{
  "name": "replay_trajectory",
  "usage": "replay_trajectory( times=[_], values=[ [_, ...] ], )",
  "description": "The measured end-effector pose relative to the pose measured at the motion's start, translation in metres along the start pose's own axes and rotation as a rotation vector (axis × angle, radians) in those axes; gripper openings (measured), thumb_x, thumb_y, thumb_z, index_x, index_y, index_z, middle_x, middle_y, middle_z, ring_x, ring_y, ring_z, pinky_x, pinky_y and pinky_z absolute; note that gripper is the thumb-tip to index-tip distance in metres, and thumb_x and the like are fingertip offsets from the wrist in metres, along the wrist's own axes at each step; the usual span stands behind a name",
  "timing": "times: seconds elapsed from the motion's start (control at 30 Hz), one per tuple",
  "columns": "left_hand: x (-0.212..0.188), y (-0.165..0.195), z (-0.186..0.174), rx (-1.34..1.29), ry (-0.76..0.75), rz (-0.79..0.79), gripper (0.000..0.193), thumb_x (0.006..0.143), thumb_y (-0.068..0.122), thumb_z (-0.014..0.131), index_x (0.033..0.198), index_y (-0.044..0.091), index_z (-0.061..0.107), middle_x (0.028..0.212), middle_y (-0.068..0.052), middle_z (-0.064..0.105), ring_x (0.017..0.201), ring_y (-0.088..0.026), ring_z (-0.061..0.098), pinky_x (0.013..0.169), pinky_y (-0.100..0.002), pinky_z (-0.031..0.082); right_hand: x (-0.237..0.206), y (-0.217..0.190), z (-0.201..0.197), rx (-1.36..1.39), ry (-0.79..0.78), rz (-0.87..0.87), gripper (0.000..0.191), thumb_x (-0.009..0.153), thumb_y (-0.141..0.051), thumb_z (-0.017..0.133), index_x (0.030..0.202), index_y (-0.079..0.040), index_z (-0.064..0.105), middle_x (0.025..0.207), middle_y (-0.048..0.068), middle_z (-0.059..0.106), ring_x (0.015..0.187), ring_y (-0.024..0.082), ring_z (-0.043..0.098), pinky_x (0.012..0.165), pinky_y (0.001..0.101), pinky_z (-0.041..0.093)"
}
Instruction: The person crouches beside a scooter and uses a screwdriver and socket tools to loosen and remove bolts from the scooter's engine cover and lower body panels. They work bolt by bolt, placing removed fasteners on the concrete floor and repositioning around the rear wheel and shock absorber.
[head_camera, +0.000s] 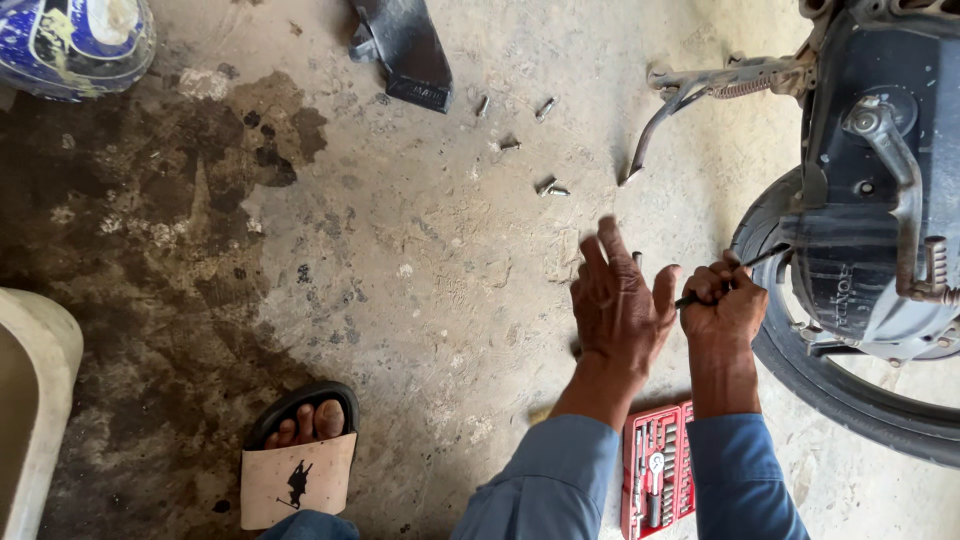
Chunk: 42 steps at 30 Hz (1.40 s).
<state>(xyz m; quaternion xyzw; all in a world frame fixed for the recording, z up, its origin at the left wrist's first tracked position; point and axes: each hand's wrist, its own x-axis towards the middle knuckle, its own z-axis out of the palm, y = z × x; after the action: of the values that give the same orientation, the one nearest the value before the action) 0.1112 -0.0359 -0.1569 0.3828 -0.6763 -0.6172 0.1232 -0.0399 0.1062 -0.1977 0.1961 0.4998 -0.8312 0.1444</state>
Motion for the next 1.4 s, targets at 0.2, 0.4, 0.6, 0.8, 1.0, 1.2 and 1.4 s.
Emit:
replay_trajectory(
  times=[0.2,0.4,0.6,0.8,1.0,1.2,1.4],
  values=[
    [0.0,0.001,0.006,-0.079,-0.173,-0.232,0.046,0.105,0.047,0.048,0.102,0.003,0.062,0.092,-0.019,0.072,0.083,-0.035,0.072,0.078,-0.049,0.056,-0.001,0.0,-0.007,-0.015,0.033,-0.042,0.033,0.113,-0.022,0.033,0.109,0.0,0.057,0.074,0.002,0.046,0.053,0.009,0.033,0.045,0.0235,0.03],
    [0.002,0.0,-0.003,-0.039,-0.232,-0.275,0.056,0.108,0.049,0.038,0.083,0.007,0.065,0.075,-0.017,0.071,0.069,-0.033,0.073,0.07,-0.048,0.058,0.005,0.004,-0.016,-0.041,0.056,-0.017,0.029,0.111,-0.021,0.036,0.107,-0.002,0.058,0.072,0.0,0.045,0.053,0.008,0.032,0.044,0.0223,0.029],
    [0.002,0.001,-0.008,0.006,-0.174,-0.193,0.056,0.108,0.049,0.039,0.083,0.007,0.067,0.073,-0.017,0.071,0.071,-0.034,0.072,0.072,-0.048,0.056,0.01,0.005,-0.021,-0.056,0.04,-0.041,0.03,0.111,-0.02,0.034,0.106,-0.003,0.058,0.072,0.0,0.045,0.054,0.008,0.032,0.045,0.0226,0.029],
    [0.001,-0.003,-0.004,0.006,-0.192,-0.189,0.056,0.108,0.049,0.039,0.083,0.008,0.068,0.072,-0.015,0.072,0.069,-0.032,0.071,0.072,-0.048,0.055,0.013,0.001,-0.027,-0.043,0.024,-0.044,0.033,0.111,-0.021,0.033,0.104,-0.003,0.059,0.071,-0.001,0.045,0.054,0.007,0.032,0.045,0.0229,0.029],
    [0.0,-0.02,0.008,0.11,-0.184,0.038,0.054,0.11,0.046,0.039,0.084,0.008,0.066,0.076,-0.013,0.071,0.063,-0.029,0.069,0.064,-0.043,0.056,0.014,0.008,-0.026,0.017,-0.058,-0.05,0.034,0.112,-0.024,0.033,0.103,-0.004,0.06,0.067,-0.002,0.042,0.052,0.008,0.031,0.043,0.0237,0.027],
    [-0.005,-0.043,0.004,0.22,-0.132,0.568,0.05,0.109,0.045,0.043,0.084,0.01,0.068,0.075,-0.012,0.07,0.065,-0.025,0.068,0.058,-0.038,0.054,0.005,0.015,-0.021,0.075,-0.23,-0.062,0.033,0.112,-0.023,0.033,0.106,-0.004,0.06,0.067,0.0,0.044,0.054,0.01,0.03,0.046,0.0255,0.026],
    [-0.004,-0.019,0.01,0.22,-0.204,0.213,0.061,0.11,0.049,0.04,0.071,0.01,0.067,0.065,-0.012,0.068,0.061,-0.028,0.069,0.058,-0.042,0.054,0.005,0.008,-0.012,0.091,-0.196,-0.038,0.033,0.112,-0.021,0.033,0.106,-0.002,0.059,0.07,0.002,0.046,0.058,0.013,0.034,0.05,0.0265,0.03]
  ],
)
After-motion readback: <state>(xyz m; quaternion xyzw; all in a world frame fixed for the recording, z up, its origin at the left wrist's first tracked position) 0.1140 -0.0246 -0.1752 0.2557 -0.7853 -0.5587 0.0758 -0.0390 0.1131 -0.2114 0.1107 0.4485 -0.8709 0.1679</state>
